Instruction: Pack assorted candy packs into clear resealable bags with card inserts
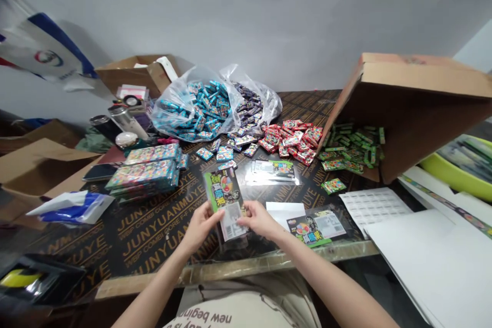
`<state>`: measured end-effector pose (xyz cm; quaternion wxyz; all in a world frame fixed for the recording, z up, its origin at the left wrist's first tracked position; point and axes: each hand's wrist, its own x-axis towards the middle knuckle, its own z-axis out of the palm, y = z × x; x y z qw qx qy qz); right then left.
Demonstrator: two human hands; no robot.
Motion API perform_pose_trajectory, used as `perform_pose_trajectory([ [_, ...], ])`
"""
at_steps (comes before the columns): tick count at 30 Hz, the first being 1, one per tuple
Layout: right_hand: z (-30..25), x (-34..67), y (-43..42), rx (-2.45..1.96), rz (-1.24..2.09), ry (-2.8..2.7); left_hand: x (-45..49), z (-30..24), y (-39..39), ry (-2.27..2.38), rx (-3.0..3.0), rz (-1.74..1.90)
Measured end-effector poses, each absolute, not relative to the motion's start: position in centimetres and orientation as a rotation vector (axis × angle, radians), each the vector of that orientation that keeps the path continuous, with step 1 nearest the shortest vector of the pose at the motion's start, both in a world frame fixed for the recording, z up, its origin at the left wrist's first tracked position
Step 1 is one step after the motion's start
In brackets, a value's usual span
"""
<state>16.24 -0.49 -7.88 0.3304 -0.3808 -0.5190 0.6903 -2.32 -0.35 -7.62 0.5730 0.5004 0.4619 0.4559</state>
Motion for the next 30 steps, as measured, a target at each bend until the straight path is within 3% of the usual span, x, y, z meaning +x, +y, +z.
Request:
perform_pose_trajectory([
  [5,-7.4,16.9,1.2,-1.091,1.431,-1.199,-0.8,-9.2,-1.6,0.924,1.180,0.904],
  [8,-6.8,16.0,1.2,-1.170,1.227,-1.064,0.6,-8.4,-1.4,0.949,0.962,1.032],
  [13,-6.7,13.1,-0.4,-1.215,1.099,-0.811,2.8,-6.1,-0.2,1.001,0.417,1.433],
  [20,-5.6,12.0,-0.7,-1.124,1.137,-0.672,2.4,-6.0,-0.6,0.951,0.285,1.365],
  [26,-4.5,13.4,-0.3,-1.012,1.586,-0.710,-0.4,-4.4,-0.5,0.997,0.594,1.195],
  [30,-4.8,14.7,0.0,-1.071,1.355,-0.973,-2.1,-2.7,-0.9,1.187,1.289,1.217],
])
